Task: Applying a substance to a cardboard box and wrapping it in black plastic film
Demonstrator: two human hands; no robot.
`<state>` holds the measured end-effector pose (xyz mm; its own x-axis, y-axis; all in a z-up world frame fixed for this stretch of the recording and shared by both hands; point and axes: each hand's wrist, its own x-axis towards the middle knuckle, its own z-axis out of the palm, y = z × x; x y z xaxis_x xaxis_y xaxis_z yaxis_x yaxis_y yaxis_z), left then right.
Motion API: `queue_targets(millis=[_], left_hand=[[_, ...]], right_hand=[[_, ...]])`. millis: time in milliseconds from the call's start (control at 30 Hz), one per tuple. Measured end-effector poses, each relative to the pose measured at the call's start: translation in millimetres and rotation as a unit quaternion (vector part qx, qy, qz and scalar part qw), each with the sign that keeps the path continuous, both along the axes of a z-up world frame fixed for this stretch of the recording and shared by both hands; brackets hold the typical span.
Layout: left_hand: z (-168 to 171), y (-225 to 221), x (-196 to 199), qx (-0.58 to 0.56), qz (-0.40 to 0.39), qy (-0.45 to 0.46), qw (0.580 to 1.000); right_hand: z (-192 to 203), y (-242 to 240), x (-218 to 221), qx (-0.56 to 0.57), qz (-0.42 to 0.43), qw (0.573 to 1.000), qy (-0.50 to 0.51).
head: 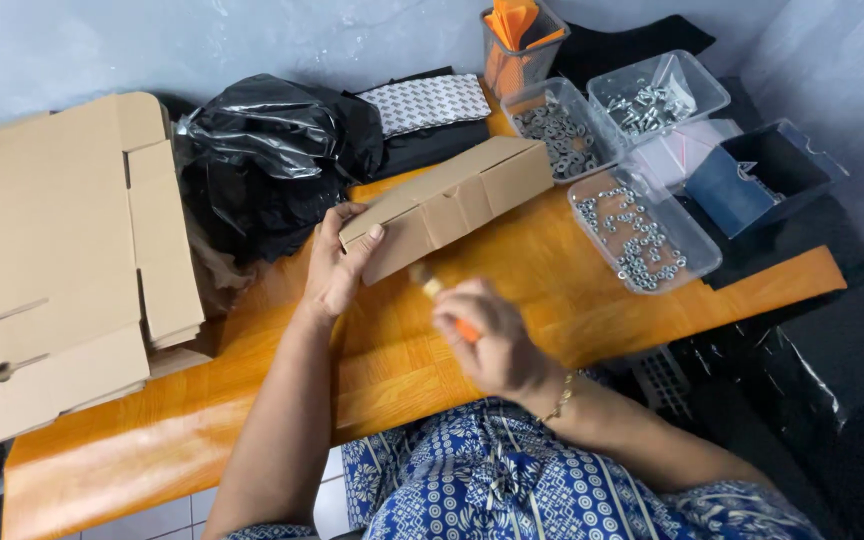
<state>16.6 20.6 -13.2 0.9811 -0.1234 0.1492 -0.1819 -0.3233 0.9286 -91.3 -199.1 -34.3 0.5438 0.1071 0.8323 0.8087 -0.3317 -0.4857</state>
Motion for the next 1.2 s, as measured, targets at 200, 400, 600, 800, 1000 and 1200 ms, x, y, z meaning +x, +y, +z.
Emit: queue_targets(millis=[200, 400, 600, 800, 1000, 1200], left_hand=[[-22, 5, 6, -0.017, 0.013, 0.018, 1.000], [8, 4, -5, -0.008, 0.020, 0.026, 0.999], [3, 6, -4, 0.007, 0.018, 0.039, 0.999], [15, 6, -10, 0.000, 0.008, 0.049, 0.999], [14, 0, -10, 0.004, 0.017, 0.056, 0.998], [16, 1, -11, 0.001, 0.010, 0.041, 0.999]], right_hand=[[27, -50, 17, 0.009, -0.075, 0.997, -0.032], [65, -100, 65, 0.055, -0.188, 0.966, -0.170], [27, 18, 9, -0.039, -0.024, 0.998, -0.037], [46, -2, 11, 0.037, -0.009, 0.998, -0.056], [48, -26, 45, 0.017, -0.139, 0.987, -0.082], [7, 35, -21, -0.004, 0.146, 0.988, 0.045]])
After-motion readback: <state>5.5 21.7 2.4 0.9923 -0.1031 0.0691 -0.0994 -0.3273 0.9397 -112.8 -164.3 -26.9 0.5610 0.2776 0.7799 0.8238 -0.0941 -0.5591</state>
